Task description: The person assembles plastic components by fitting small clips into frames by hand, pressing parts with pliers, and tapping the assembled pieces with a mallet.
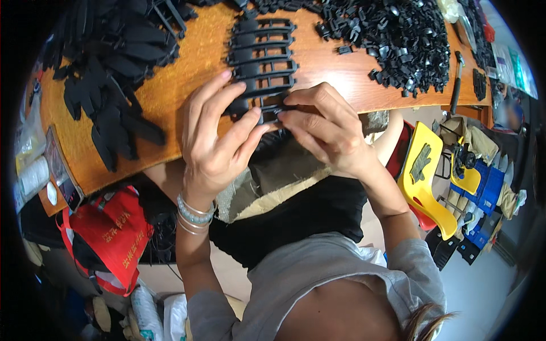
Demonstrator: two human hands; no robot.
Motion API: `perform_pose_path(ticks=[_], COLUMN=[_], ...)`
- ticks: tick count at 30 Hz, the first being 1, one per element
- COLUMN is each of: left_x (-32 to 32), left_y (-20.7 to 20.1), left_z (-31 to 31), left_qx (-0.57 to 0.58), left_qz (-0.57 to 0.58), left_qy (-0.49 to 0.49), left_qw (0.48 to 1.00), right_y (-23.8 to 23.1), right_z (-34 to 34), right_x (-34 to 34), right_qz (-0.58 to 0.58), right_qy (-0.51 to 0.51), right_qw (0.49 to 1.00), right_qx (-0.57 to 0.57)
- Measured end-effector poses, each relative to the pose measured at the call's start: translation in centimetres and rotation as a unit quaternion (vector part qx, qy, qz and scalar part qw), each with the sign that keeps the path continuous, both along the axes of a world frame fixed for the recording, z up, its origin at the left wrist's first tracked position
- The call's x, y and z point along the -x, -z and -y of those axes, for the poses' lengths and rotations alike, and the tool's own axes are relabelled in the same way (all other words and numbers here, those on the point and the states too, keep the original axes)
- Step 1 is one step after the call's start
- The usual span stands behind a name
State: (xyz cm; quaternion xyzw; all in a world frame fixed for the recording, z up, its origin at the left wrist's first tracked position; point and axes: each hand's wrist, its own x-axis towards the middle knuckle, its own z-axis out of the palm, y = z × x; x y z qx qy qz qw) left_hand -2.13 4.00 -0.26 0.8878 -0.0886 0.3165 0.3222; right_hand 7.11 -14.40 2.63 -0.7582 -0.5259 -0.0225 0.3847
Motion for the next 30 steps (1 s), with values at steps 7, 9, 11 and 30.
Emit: perform_pose_path(ticks=[7, 9, 11, 30], left_x=[0.4, 0.3, 0.3, 0.3], left_y=[-0.5, -0.5, -0.3, -0.1], left_z=[0.1, 0.1, 0.1, 0.1], left_qx=[0.015, 0.02, 0.016, 0.012], left_qz=[-0.038, -0.046, -0.041, -0.008], left_qy=[-0.002, -0.006, -0.007, -0.01], left_qw=[0.999, 0.999, 0.999, 1.0], right_y=[-0.1, 0.0, -0.9, -1.6], right_z=[0.9, 0.9, 0.5, 0.9], right_x=[-5.8, -7.9, -9.5, -10.0], right_qz=[0.044, 0.082, 0.222, 0.199], right_qy=[0.26, 0.269, 0.146, -0.018], right_qw=[0.965, 0.959, 0.961, 0.976], right_qx=[0.004, 0.02, 0.073, 0.083])
